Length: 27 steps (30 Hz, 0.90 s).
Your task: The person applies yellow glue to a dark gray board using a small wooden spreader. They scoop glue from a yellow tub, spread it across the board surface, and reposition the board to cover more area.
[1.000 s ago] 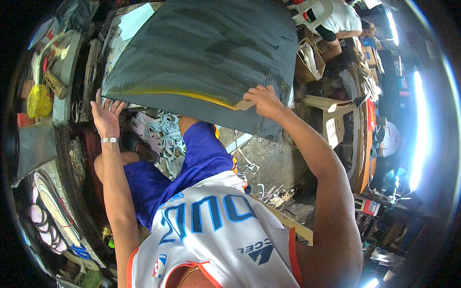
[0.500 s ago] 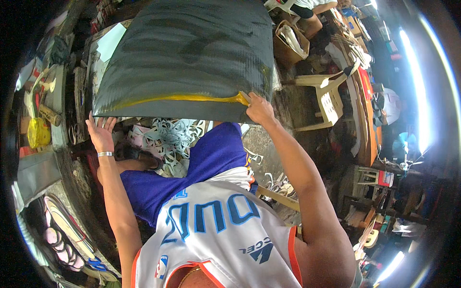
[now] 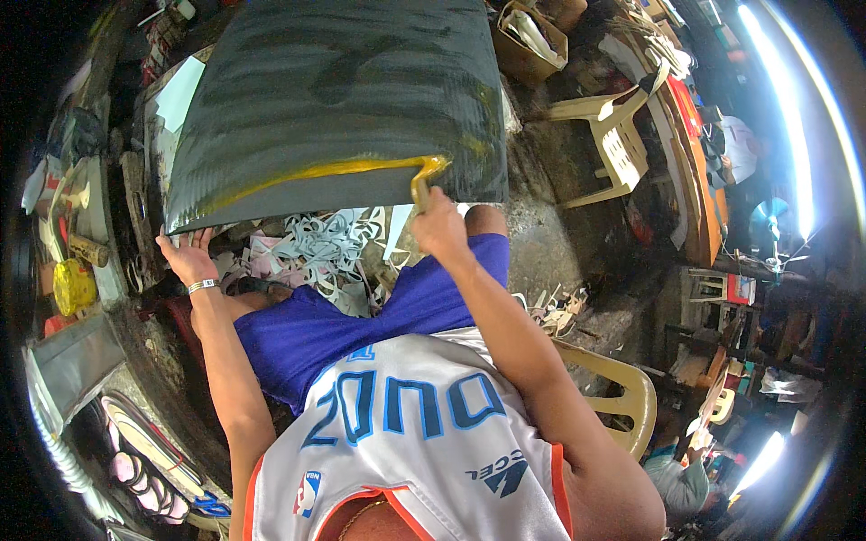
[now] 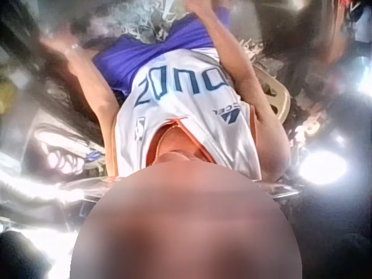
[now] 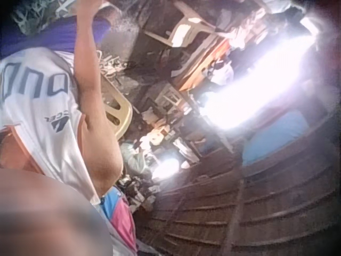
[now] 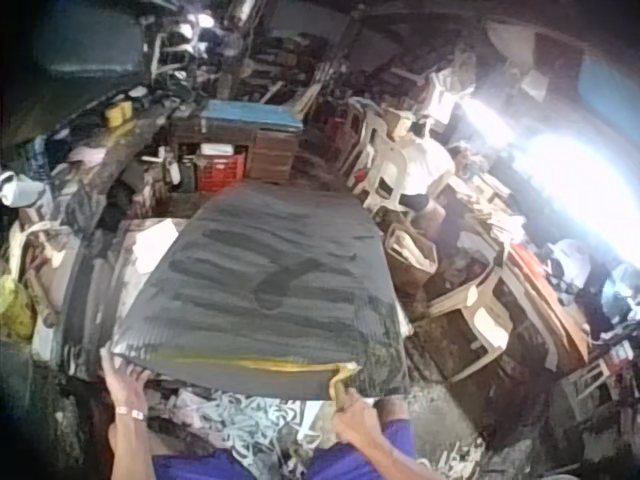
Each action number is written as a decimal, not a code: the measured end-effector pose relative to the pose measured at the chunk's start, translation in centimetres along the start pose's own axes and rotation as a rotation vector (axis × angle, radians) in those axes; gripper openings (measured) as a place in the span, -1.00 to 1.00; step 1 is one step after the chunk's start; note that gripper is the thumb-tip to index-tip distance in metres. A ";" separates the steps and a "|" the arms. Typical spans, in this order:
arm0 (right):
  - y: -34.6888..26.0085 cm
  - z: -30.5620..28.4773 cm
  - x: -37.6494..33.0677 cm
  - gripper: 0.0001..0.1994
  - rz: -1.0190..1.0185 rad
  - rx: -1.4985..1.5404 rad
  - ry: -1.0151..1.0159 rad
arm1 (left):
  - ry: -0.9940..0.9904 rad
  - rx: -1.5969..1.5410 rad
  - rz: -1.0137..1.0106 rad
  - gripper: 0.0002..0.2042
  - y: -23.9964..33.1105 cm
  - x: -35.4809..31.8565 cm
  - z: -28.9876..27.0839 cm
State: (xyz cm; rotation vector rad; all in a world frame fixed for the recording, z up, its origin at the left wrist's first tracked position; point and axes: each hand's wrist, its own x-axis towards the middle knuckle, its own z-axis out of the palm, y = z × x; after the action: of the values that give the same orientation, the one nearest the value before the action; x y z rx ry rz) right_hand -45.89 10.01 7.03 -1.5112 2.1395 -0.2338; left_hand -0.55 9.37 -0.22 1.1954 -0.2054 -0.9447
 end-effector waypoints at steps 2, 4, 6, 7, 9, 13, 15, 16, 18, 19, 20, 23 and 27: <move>-1.1 -1.0 -1.3 -0.64 -0.008 0.006 -0.110 | 0.039 -0.006 -0.016 -0.28 0.0 -0.2 0.3; -1.9 -2.4 -1.9 -0.63 -0.076 0.010 -0.115 | 0.104 -0.022 -0.044 -0.29 -0.1 -0.3 0.7; -1.3 -5.2 -0.9 -0.58 -0.033 0.014 -0.002 | 0.100 -0.044 -0.047 -0.27 -0.1 -0.4 0.8; -0.6 -7.0 0.6 -0.56 0.024 0.003 0.023 | 0.104 -0.054 -0.046 -0.27 -0.1 -0.4 0.8; 0.9 -10.5 4.3 -0.45 -0.068 -0.046 0.116 | 0.117 -0.082 -0.051 -0.24 -0.3 -0.3 0.9; 3.1 -12.6 11.3 -0.42 0.012 -0.264 0.101 | 0.148 -0.075 -0.050 -0.24 -0.5 -0.4 1.0; 3.6 -11.8 13.3 -0.45 0.076 -0.312 0.066 | 0.110 -0.059 -0.038 -0.24 -0.7 -0.5 1.2; 3.9 -11.2 13.6 -0.46 0.007 -0.292 0.063 | 0.128 -0.051 -0.041 -0.24 -0.7 -0.5 1.3; 4.1 -9.0 12.9 -0.48 -0.004 -0.295 0.025 | 0.124 -0.017 -0.042 -0.24 -1.1 -0.4 1.5; 4.1 -7.5 11.9 -0.55 -0.051 -0.228 0.096 | 0.151 0.002 -0.044 -0.24 -1.1 -0.3 1.6; 3.8 -6.6 11.2 -0.52 -0.125 -0.198 0.087 | 0.153 0.001 -0.045 -0.23 -1.1 -0.2 1.6; 2.3 -2.5 7.5 -0.47 -0.201 -0.132 0.034 | 0.196 0.014 -0.060 -0.21 -1.3 0.0 1.7; -2.9 2.6 2.2 -0.56 -0.269 -0.017 -0.007 | 0.156 0.012 -0.054 -0.20 -1.1 -0.2 1.8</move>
State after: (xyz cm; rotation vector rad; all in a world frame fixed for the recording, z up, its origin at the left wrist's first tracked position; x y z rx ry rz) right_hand -42.77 7.29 5.33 -1.8057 1.9326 -0.3033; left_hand -2.26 8.22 -0.36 1.2848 -0.0540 -0.8932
